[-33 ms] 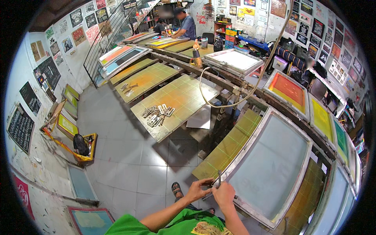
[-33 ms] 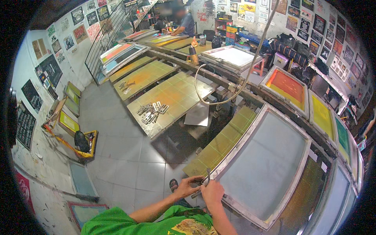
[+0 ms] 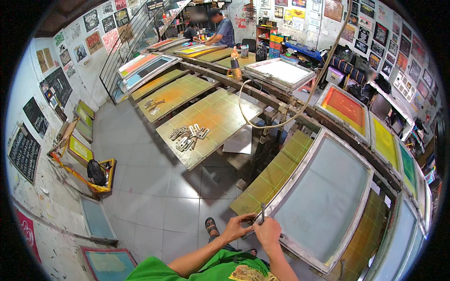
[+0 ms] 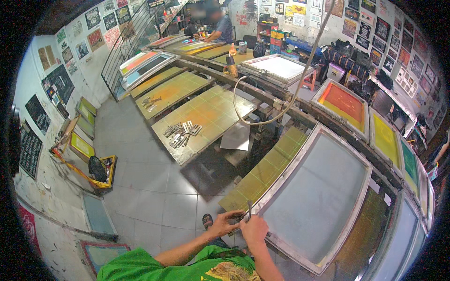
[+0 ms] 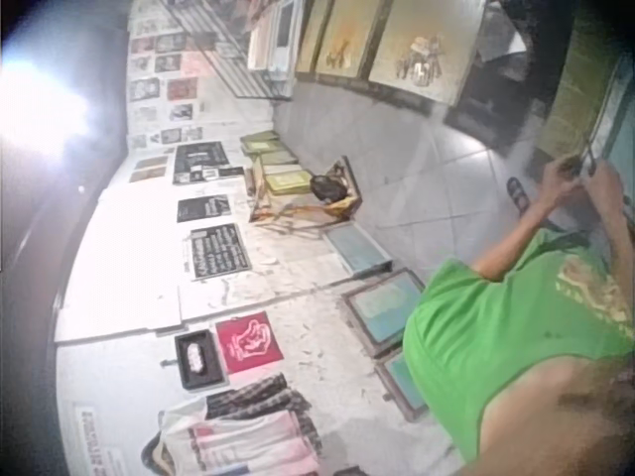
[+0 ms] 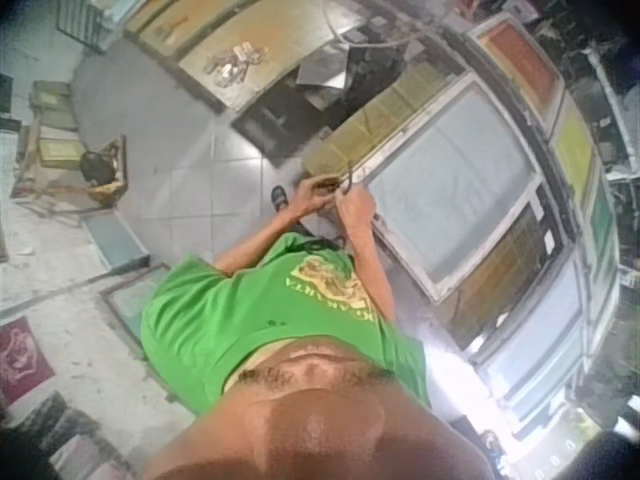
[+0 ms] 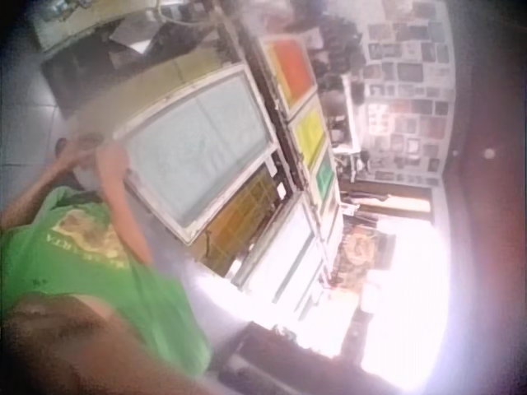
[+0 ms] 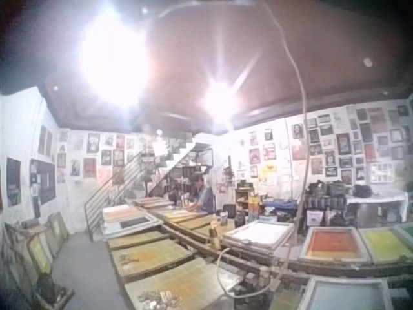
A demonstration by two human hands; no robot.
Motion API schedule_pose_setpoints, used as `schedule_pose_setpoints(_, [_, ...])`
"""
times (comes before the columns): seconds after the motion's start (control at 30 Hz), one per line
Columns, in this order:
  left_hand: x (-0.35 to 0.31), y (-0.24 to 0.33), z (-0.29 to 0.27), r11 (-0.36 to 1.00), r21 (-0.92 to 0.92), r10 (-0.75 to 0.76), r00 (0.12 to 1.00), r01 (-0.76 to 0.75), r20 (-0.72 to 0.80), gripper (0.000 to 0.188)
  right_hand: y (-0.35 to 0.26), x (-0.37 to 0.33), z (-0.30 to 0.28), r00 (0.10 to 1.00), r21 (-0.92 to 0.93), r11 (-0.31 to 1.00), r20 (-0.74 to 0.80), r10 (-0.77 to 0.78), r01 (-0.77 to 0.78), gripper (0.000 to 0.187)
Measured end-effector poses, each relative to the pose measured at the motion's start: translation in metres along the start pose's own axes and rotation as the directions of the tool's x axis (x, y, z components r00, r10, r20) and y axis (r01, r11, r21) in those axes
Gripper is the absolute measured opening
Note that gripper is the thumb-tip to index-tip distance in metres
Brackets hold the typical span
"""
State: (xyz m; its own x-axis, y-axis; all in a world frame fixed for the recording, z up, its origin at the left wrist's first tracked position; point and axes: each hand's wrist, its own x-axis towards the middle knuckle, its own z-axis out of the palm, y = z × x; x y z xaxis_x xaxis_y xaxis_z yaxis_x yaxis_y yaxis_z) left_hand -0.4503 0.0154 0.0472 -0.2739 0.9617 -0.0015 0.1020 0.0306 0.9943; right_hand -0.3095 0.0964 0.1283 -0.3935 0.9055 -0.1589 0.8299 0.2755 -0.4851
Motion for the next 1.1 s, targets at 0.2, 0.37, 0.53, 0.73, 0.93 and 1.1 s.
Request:
schedule_pose_setpoints(0.2, [0.005, 0.011, -0.007, 0.983, 0.178, 0.040, 0.999, -0.036, -0.017, 0.050, 0.006, 0.005, 0.012, 0.997, 0.164, 0.984, -0.030, 0.075, -0.070, 0.035])
schedule_pose_setpoints(0.37, [0.015, 0.003, -0.019, 0.999, 0.034, -0.030, 0.997, 0.027, 0.077, 0.047, 0.000, 0.012, 0.019, 0.999, 0.163, 0.986, -0.024, 0.042, -0.038, 0.035])
schedule_pose_setpoints(0.53, [0.018, 0.013, -0.020, 0.998, 0.067, 0.004, 0.998, -0.009, 0.063, 0.043, 0.007, 0.012, 0.013, 0.989, 0.078, 0.989, 0.067, -0.128, 0.123, 0.033])
schedule_pose_setpoints(0.73, [0.019, 0.012, -0.015, 0.977, 0.177, 0.117, 0.992, -0.123, 0.044, 0.039, 0.003, 0.002, 0.024, 0.996, 0.154, 0.987, -0.073, -0.040, 0.051, 0.033])
schedule_pose_setpoints(0.93, [0.019, 0.000, -0.014, 0.936, 0.249, 0.248, 0.968, -0.249, 0.039, 0.032, 0.010, 0.009, 0.017, 0.983, 0.116, 0.978, -0.076, -0.168, 0.176, 0.030])
schedule_pose_setpoints(1.1, [0.022, 0.008, -0.009, 0.952, 0.245, 0.187, 0.982, -0.183, 0.007, 0.021, 0.008, -0.023, -0.028, 0.999, 0.062, 0.998, 0.001, -0.035, 0.035, 0.040])
